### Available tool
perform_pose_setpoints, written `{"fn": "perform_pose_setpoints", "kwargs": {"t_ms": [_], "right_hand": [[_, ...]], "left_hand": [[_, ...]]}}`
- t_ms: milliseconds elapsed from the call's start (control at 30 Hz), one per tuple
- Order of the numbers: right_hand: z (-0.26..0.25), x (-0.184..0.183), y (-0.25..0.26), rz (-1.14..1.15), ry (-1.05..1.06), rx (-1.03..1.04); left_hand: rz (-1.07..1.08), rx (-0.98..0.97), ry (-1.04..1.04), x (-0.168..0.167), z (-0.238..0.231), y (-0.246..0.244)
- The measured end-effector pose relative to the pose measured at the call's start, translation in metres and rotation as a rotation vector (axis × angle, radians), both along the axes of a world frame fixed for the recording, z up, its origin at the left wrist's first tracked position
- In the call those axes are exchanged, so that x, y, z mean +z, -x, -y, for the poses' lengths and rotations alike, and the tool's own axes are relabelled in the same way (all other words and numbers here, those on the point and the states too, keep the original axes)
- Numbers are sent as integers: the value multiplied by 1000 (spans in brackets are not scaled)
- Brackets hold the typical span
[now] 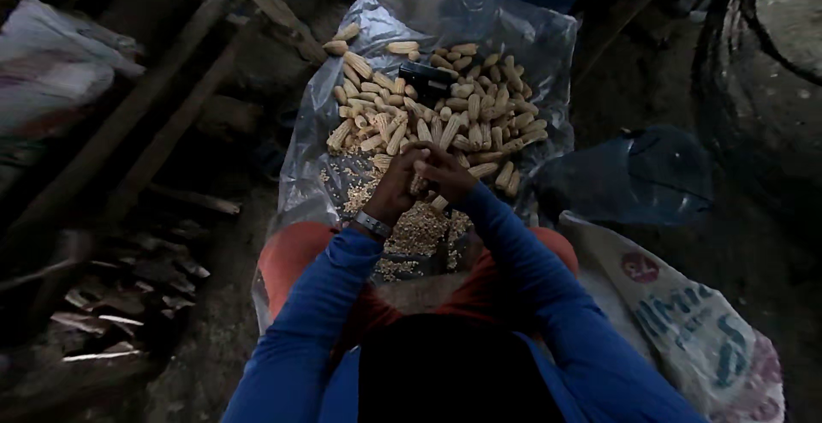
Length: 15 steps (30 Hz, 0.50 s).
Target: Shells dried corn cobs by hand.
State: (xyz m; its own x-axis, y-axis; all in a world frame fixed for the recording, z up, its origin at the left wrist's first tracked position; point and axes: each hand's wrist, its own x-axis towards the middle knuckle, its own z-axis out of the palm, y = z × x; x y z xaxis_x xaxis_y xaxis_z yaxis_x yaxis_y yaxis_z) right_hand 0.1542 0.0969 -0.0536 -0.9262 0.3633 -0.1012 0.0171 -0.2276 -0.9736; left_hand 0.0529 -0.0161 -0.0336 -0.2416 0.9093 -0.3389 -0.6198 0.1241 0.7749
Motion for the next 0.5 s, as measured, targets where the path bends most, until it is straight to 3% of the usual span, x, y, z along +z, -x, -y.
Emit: {"fn": "perform_pose_setpoints", "kwargs": {"t_ms": [233, 367, 433, 500], "right_hand": [[30, 4, 15, 167, -204, -229], [35, -4, 22, 235, -331, -383], [32, -6, 23, 255, -316, -431], [24, -3, 24, 290, -163, -484]], "left_hand": [[54, 208, 193, -20, -18, -1], [-33, 224, 289, -16, -15, -6], [-41, 201, 241, -14, -16, -7], [20, 136, 117, -13, -17, -4]]}}
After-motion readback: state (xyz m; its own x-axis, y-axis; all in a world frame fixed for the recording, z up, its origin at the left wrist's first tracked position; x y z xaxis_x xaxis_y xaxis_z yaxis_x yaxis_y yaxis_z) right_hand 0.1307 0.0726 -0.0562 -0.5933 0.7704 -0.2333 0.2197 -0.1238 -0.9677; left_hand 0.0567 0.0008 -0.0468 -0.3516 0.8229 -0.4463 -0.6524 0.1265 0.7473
